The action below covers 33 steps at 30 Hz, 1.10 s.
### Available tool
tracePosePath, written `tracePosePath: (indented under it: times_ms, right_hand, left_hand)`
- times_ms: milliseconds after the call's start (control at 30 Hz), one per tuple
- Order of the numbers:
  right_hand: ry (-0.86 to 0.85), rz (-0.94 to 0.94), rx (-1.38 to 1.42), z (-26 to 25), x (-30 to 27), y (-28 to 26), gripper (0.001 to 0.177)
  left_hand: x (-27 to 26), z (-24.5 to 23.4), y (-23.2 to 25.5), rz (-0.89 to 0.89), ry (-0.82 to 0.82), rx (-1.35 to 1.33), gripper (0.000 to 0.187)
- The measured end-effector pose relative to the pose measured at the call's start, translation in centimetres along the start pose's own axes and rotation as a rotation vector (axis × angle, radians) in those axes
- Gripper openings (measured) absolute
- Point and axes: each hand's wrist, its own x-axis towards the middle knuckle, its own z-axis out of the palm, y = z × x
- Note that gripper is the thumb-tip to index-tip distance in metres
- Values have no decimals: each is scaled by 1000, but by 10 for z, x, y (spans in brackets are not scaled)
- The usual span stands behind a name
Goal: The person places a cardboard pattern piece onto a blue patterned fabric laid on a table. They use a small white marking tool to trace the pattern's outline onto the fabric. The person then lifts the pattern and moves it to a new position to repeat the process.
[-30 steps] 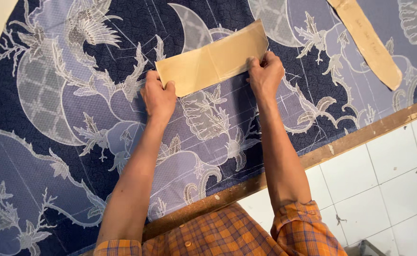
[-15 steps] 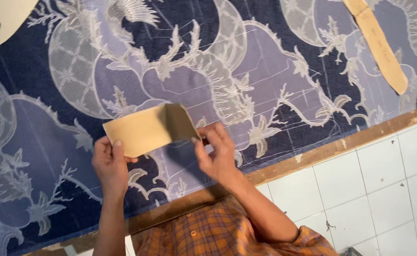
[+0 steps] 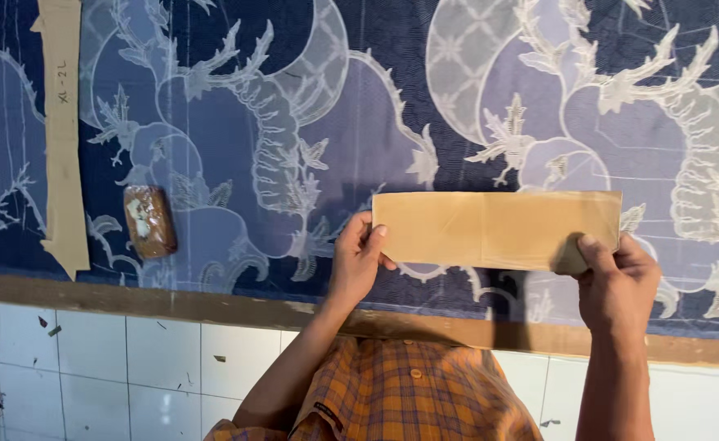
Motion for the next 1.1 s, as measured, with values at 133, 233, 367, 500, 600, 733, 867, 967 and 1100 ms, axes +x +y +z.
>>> tracePosePath:
  times_ms: [133, 233, 367, 500, 600, 733, 867, 967, 1100]
  right_hand:
    - [32, 50, -173, 91, -9, 24, 13]
    - [-37, 2, -171, 156, 9, 19, 17]
    - [-193, -107, -26, 229, 49, -18, 17]
    - [-332, -215, 12, 275, 71, -42, 16]
    - [-185, -168, -243, 292, 78, -32, 17]
    - [-121, -22, -340, 298, 87, 12, 15]
    - [-63, -61, -426, 288, 97, 51, 18]
    - [35, -138, -572, 278, 102, 65, 18]
    - [131, -322, -682, 273, 114, 73, 17]
  left_hand:
    - [25, -86, 28, -16, 38, 89, 17]
    - [61, -138, 65, -47, 93, 96, 14]
    - [126, -187, 131, 102, 79, 61, 16]
    - [167, -221, 169, 253, 59, 57, 16]
    - [176, -235, 170, 276, 8, 52, 16]
    - [182, -234, 137, 210, 69, 251, 16]
    - [186, -233, 101, 252, 186, 539, 15]
    - [187, -236, 92, 271, 207, 627, 16]
    - [191, -233, 89, 434, 240, 834, 19]
